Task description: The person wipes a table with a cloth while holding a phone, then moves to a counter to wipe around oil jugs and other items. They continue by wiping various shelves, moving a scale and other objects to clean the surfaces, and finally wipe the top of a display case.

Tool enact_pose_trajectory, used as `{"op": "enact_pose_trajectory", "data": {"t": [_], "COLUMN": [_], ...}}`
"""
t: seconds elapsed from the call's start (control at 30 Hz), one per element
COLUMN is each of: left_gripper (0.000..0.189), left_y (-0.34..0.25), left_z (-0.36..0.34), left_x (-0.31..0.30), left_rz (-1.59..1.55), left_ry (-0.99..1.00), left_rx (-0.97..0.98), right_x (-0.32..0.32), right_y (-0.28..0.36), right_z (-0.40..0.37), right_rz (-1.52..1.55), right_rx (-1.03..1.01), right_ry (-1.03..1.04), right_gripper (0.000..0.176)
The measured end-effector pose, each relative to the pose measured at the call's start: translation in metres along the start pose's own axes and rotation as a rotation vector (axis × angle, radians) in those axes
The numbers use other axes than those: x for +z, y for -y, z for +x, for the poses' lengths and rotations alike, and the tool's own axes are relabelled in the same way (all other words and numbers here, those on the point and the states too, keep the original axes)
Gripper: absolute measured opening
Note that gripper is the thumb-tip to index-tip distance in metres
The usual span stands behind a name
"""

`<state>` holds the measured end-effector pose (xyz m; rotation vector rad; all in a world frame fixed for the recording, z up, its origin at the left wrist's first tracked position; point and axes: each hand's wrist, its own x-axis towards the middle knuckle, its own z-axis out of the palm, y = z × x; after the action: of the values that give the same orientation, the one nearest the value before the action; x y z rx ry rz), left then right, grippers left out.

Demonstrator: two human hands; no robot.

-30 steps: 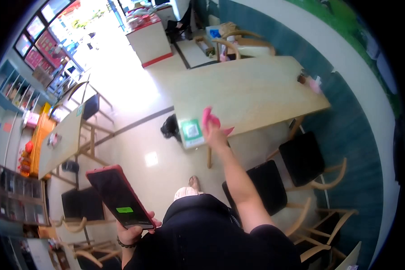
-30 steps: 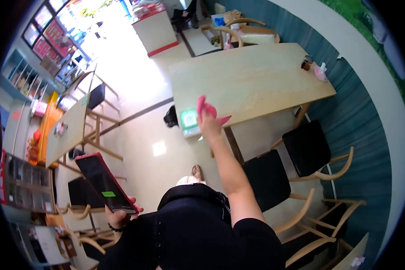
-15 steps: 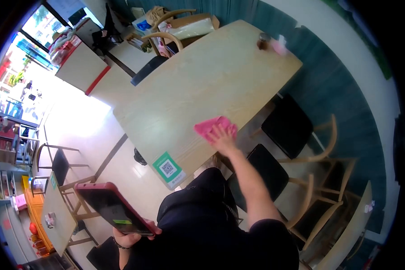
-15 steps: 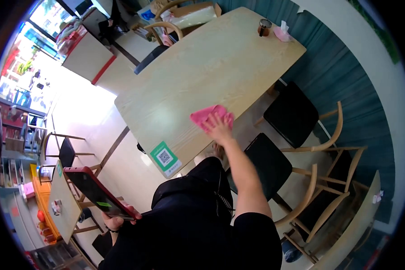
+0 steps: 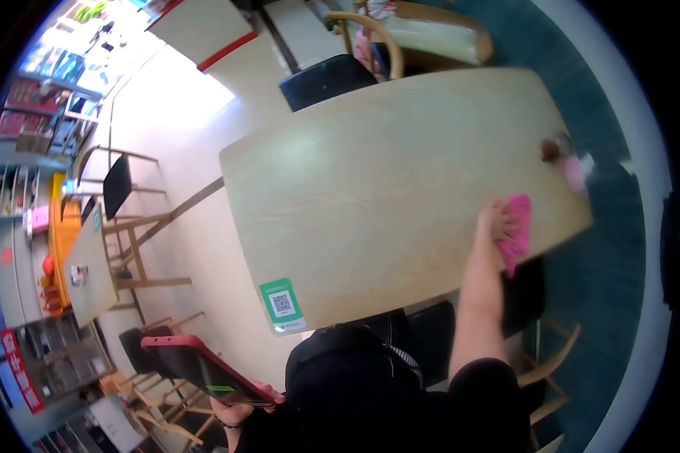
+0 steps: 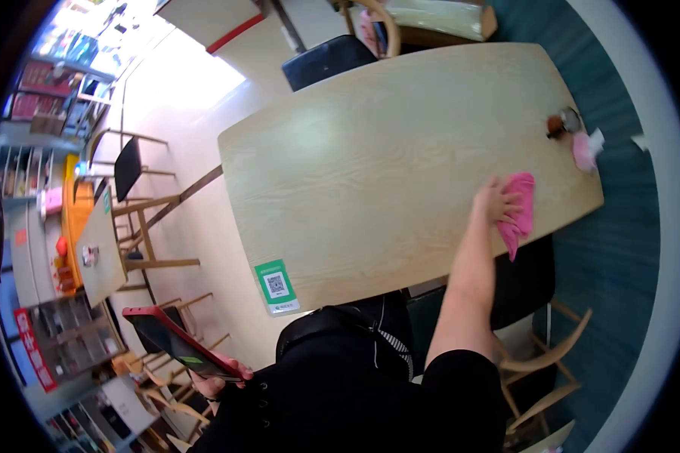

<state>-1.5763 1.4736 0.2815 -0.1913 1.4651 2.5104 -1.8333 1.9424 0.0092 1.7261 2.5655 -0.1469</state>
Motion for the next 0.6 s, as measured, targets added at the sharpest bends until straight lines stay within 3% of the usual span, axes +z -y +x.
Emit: {"op": "enact_pose_trajectory", "data": {"t": [0.07,0.13,0.2,0.23,0.27,0.3,0.43,0.53,0.57,0.6], "left_gripper": [0.038,0.039,0.038,0.038,0.038,0.038,0.038,0.037,0.036,0.036], "left_y": [0.008,0.015,0.015,0.013,0.013,0.014,0.017,0.019,0.016,0.014], "left_z": [-0.001,-0.005,-0.005,-0.006,-0.007,-0.009,-0.022,-0.029,-0.03,-0.032], "left_x": [0.012,0.021,0.03,0.032,0.033,0.034,0.037,0.041,0.04,0.038], "left_rz": [-0.005,-0.028,-0.025,-0.015,-0.005,-0.005,-0.013,-0.021,-0.019,-0.01], "left_ry": [-0.081,-0.131,-0.163,-0.171,-0.174,-0.166,-0.234,-0.275,-0.284,-0.284], "left_rx": [0.011,0.024,0.033,0.03,0.039,0.051,0.081,0.121,0.127,0.123], "right_x": [0.045,0.06,0.04,0.051,0.029,0.057,0.054,0.032,0.033,0.062], "right_y": [0.042,0.072,0.078,0.062,0.057,0.047,0.084,0.162,0.19,0.207], "right_z": [-0.054,-0.157,-0.28,-0.336,-0.375,-0.412,-0.461,-0.41,-0.391,-0.37], "right_rz": [0.013,0.501,0.114,0.25,0.091,0.136,-0.143,-0.267,-0.253,0.046], "right_rx": [-0.44,-0.906,-1.372,-1.557,-1.732,-1.955,-2.116,-2.221,-2.069,-1.907], "right_ry": [-0.164,0.109,0.466,0.469,0.56,0.65,0.869,0.624,0.667,0.399], "right_gripper": [0.06,0.046,0.054,0.059,0.064,0.066,0.06,0.039,0.039,0.037]}}
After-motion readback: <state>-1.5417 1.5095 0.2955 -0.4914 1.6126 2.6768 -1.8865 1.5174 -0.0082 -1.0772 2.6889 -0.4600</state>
